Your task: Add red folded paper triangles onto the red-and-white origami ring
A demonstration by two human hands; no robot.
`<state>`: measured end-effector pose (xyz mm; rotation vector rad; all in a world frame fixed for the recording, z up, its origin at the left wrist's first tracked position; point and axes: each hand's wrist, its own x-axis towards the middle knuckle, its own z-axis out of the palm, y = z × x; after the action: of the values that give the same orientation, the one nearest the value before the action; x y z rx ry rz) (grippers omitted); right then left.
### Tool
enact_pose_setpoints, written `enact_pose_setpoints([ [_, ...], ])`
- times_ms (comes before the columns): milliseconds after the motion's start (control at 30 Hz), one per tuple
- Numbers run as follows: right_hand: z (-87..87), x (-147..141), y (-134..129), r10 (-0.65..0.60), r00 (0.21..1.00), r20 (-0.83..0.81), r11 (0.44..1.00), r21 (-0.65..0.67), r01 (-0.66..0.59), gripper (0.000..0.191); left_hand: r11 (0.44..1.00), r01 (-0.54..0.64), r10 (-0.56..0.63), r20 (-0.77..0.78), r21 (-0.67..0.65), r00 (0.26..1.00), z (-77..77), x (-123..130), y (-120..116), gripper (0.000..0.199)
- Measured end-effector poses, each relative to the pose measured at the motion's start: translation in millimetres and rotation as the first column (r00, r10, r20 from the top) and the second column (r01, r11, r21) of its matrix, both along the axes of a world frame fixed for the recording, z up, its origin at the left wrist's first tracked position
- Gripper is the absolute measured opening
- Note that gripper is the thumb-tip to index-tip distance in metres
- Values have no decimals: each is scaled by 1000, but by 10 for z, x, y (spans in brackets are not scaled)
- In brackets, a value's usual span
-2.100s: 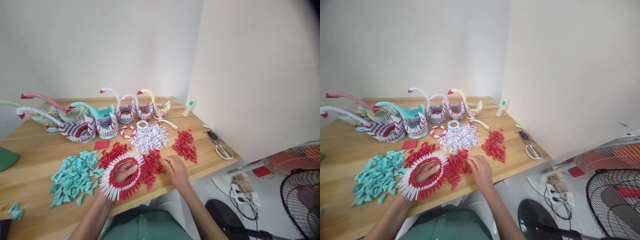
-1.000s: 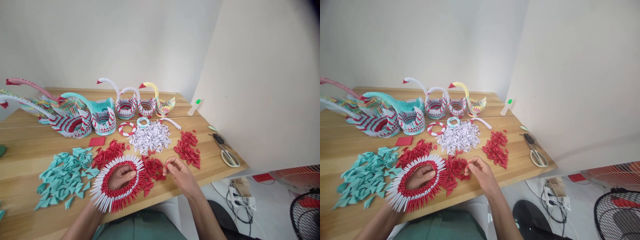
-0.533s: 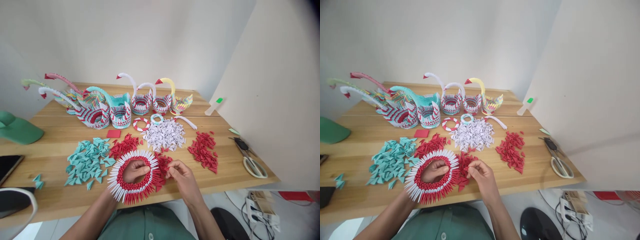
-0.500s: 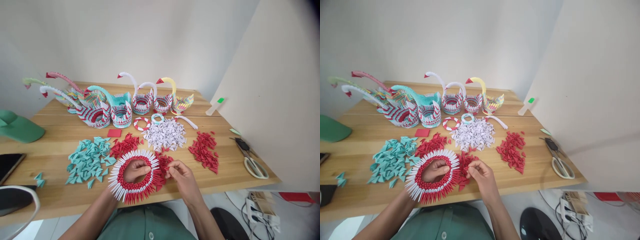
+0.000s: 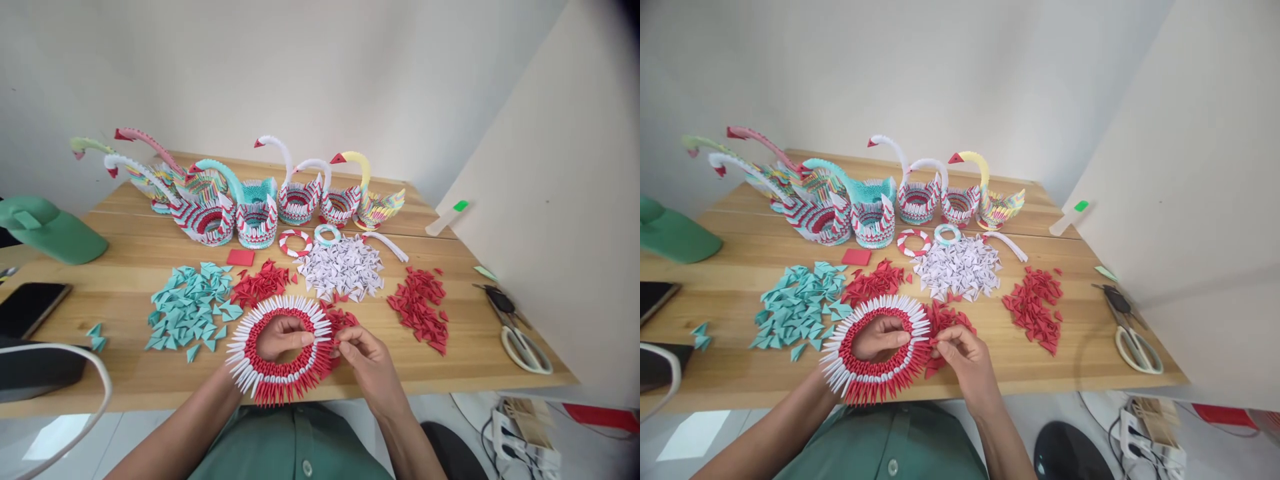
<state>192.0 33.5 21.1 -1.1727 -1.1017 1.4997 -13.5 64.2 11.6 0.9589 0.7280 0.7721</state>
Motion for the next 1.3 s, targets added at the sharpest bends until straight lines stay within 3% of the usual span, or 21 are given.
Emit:
enact_pose_setpoints([
  [367,-32,-26,-30,-6,1000,-18,1000,-21,6,20,997,19,-16,40,-71,999,1,13,-11,40],
  [700,-26,-76,-50,-32,998,-59,999,-32,30,19,996,25,-22,37,-82,999,127,41,-2,45],
  [933,-62,-60,-51,-56,998,-39,997,-47,54,21,993,19,-15,38,-118,999,51,35,-7,45],
  [1300,-103,-23,-49,-3,1000,1,1000,-26,3,20,999,2,1,61,-52,998,-87,93,-13,41],
])
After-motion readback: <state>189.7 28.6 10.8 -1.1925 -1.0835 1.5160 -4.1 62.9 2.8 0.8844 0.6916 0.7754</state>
